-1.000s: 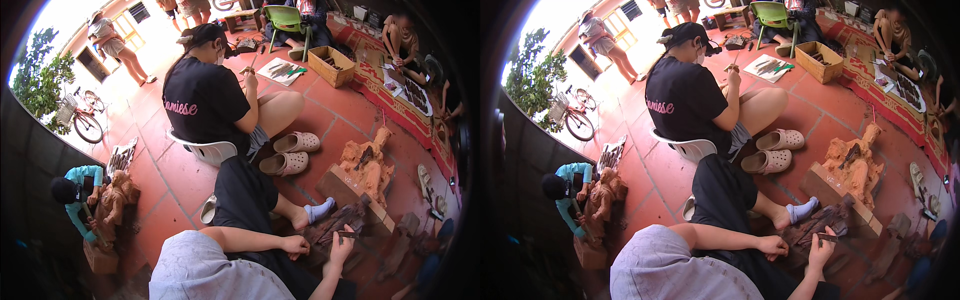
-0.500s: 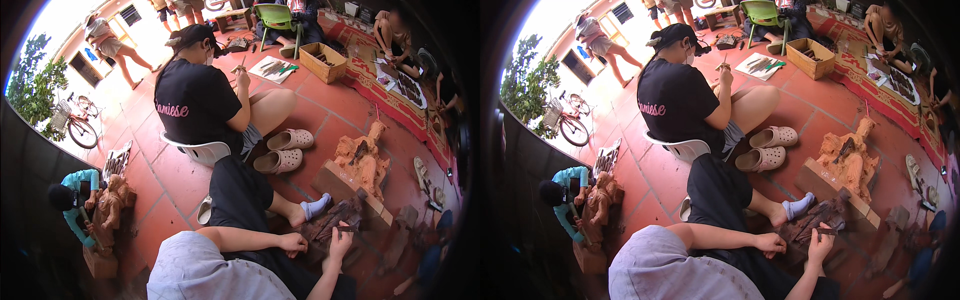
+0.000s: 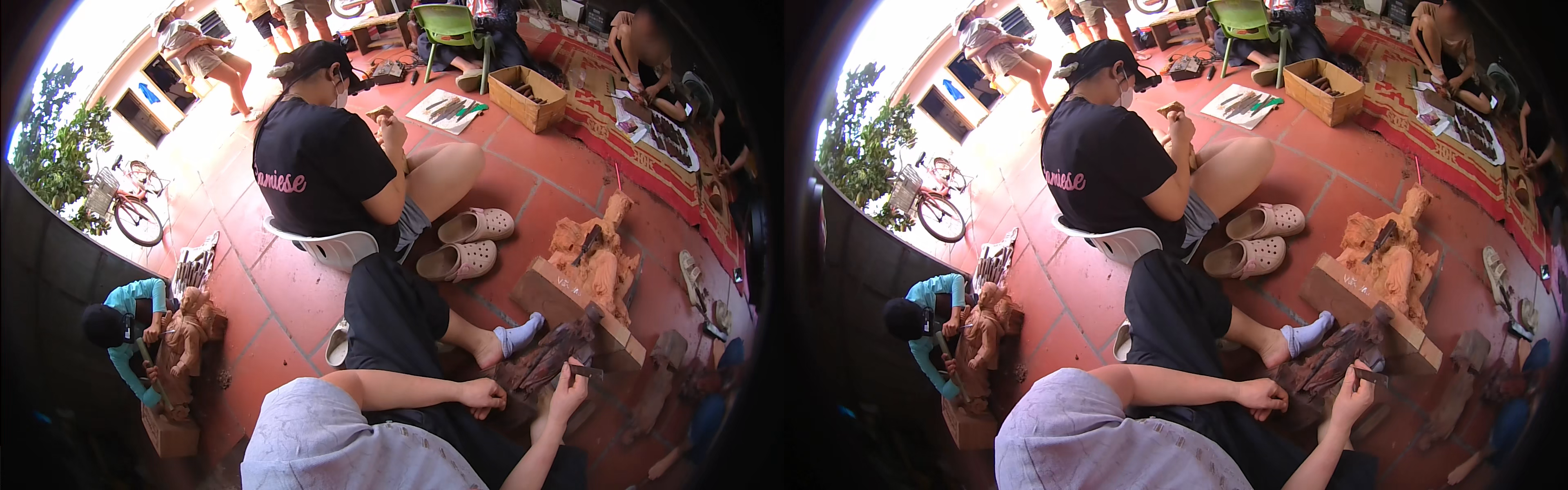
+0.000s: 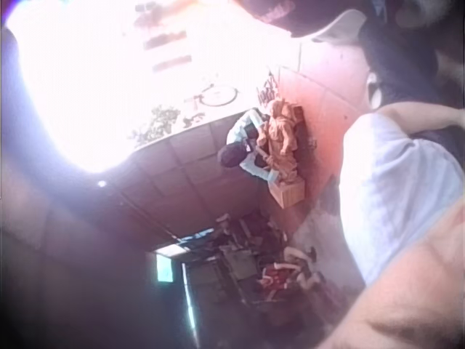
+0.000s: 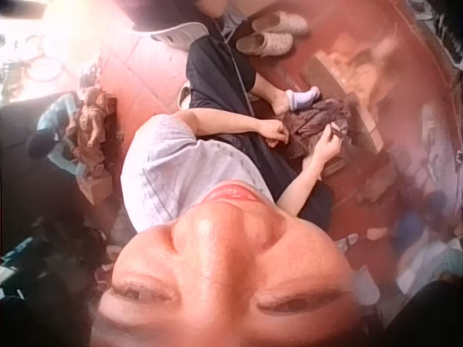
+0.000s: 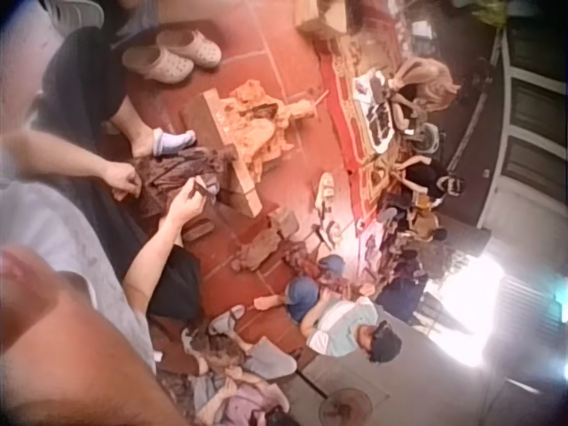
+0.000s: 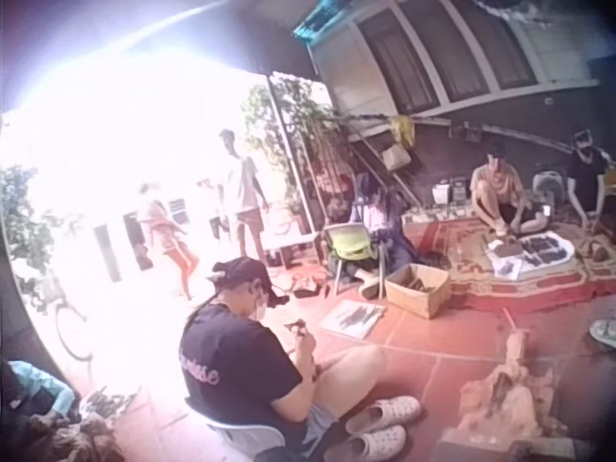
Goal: The person carves a piece of wood using a small knife while sitting on the floor. They hold the wood with one hand and use the knife with the other to shape the surface.
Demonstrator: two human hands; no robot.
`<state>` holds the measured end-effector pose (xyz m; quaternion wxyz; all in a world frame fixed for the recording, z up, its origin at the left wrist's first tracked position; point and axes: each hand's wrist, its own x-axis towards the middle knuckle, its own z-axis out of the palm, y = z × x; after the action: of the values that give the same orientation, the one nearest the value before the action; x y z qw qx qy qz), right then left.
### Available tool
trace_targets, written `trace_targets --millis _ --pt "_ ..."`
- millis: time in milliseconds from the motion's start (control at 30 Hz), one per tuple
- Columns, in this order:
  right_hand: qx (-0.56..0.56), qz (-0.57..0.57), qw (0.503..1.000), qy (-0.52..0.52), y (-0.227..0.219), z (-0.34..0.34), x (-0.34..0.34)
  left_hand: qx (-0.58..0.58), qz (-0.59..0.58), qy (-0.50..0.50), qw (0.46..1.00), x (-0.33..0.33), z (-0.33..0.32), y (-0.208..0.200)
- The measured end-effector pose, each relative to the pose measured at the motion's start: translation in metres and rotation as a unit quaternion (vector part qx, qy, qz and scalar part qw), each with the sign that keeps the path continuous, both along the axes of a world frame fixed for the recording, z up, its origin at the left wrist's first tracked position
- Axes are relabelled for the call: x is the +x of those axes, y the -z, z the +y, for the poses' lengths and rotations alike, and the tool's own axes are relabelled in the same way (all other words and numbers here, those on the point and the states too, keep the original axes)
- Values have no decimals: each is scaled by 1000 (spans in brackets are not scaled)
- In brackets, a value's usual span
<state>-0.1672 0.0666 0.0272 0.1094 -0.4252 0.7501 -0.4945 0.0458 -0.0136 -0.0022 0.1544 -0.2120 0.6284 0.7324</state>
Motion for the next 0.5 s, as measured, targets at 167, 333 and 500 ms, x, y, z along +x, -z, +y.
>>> trace_targets --millis 167,333,500 --pt "11 90 993 -80 2 5 8 0 -6 5 1000 0 1 2" --pt "-3 -1 1000 -5 -3 -1 -2 3 -3 6 1000 0 3 5" --pt "7 75 994 -81 -2 5 6 1 -11 1 1000 -1 1 1"
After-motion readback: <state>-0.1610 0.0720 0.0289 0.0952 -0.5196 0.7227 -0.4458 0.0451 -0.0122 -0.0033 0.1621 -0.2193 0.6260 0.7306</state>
